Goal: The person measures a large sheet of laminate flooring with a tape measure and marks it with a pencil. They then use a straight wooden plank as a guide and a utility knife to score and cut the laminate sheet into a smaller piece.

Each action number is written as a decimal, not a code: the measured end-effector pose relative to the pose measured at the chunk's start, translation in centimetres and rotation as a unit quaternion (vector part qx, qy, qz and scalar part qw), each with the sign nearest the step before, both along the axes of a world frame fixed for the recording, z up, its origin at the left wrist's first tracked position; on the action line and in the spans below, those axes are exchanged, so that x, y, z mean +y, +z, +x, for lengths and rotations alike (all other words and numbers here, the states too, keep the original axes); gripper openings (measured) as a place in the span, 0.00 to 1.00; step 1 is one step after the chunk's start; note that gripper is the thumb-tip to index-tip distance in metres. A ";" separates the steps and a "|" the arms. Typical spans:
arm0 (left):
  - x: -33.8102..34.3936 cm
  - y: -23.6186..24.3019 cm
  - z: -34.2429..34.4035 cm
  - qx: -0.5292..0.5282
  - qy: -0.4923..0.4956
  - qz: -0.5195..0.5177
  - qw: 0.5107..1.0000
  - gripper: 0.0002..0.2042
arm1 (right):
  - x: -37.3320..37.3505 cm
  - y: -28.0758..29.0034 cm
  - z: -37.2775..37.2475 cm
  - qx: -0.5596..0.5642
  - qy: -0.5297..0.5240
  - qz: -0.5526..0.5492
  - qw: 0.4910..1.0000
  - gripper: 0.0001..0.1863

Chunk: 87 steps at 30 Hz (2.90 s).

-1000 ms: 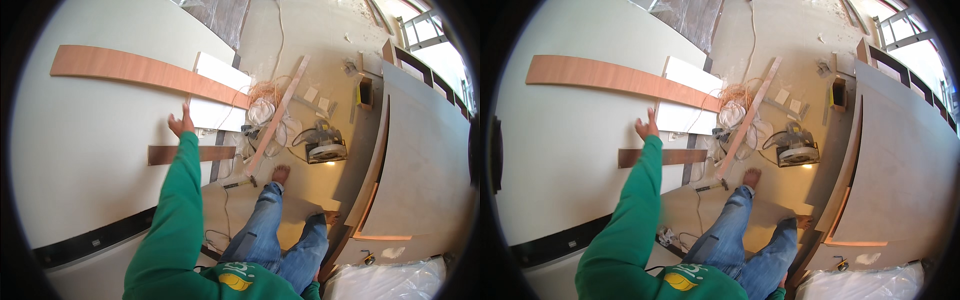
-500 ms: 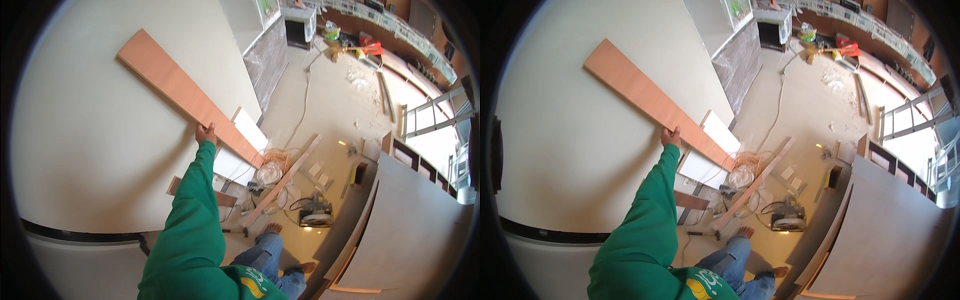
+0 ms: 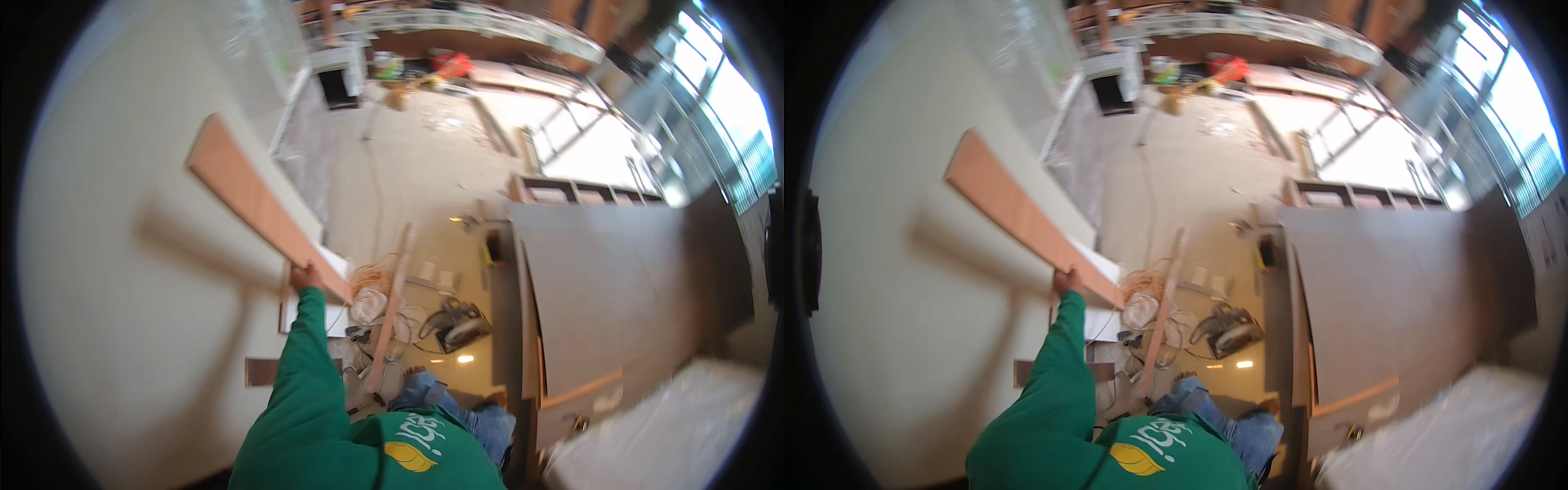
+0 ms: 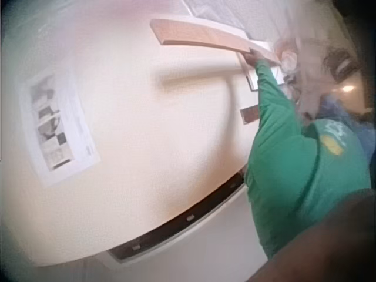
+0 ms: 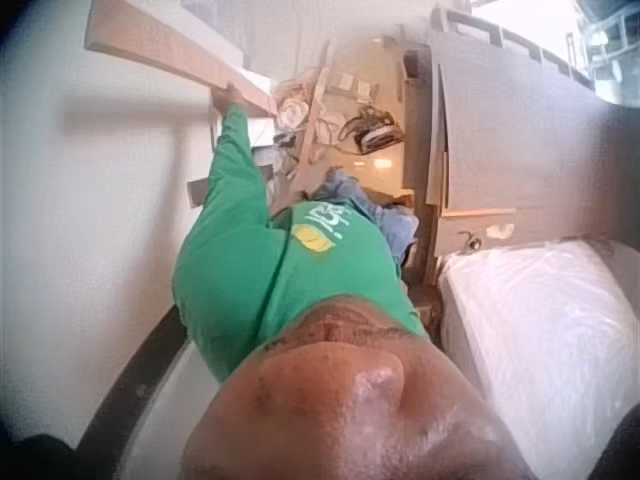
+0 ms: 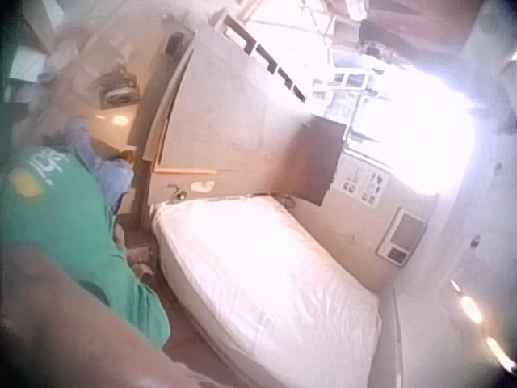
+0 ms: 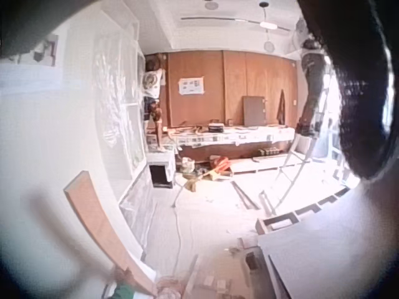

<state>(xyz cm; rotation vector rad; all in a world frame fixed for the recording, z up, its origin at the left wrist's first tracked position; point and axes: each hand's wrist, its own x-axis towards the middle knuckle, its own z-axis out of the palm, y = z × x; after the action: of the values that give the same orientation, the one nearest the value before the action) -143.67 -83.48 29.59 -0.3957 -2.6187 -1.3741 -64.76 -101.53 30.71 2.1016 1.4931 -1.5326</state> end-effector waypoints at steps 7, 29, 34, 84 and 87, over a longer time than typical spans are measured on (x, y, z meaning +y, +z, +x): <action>0.3 0.0 3.6 0.002 -0.040 -0.009 0.999 0.27 | -16.6 -3.5 10.1 -0.051 -0.164 -0.026 0.985 0.15; -1.4 30.9 -1.0 -0.074 -0.315 0.341 0.883 0.15 | -5.0 -2.2 13.9 0.050 -0.509 -0.028 0.859 0.26; 1.3 37.7 4.4 -0.122 -0.219 0.484 0.839 0.21 | 0.0 -2.1 15.0 0.026 -0.448 0.015 0.894 0.26; 18.2 47.9 30.7 -0.479 -0.826 0.299 0.000 0.32 | 30.2 23.7 -18.5 0.399 0.066 0.334 0.852 0.35; 18.9 47.6 29.1 -0.426 -0.799 0.314 0.284 0.29 | 28.6 21.7 -19.3 0.349 -0.014 0.450 0.822 0.30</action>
<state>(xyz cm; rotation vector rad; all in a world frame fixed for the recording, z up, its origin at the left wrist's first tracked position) -114.54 -64.54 77.23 1.1606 0.0722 1.1798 -84.03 -72.96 52.39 1.9574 2.9354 -1.9780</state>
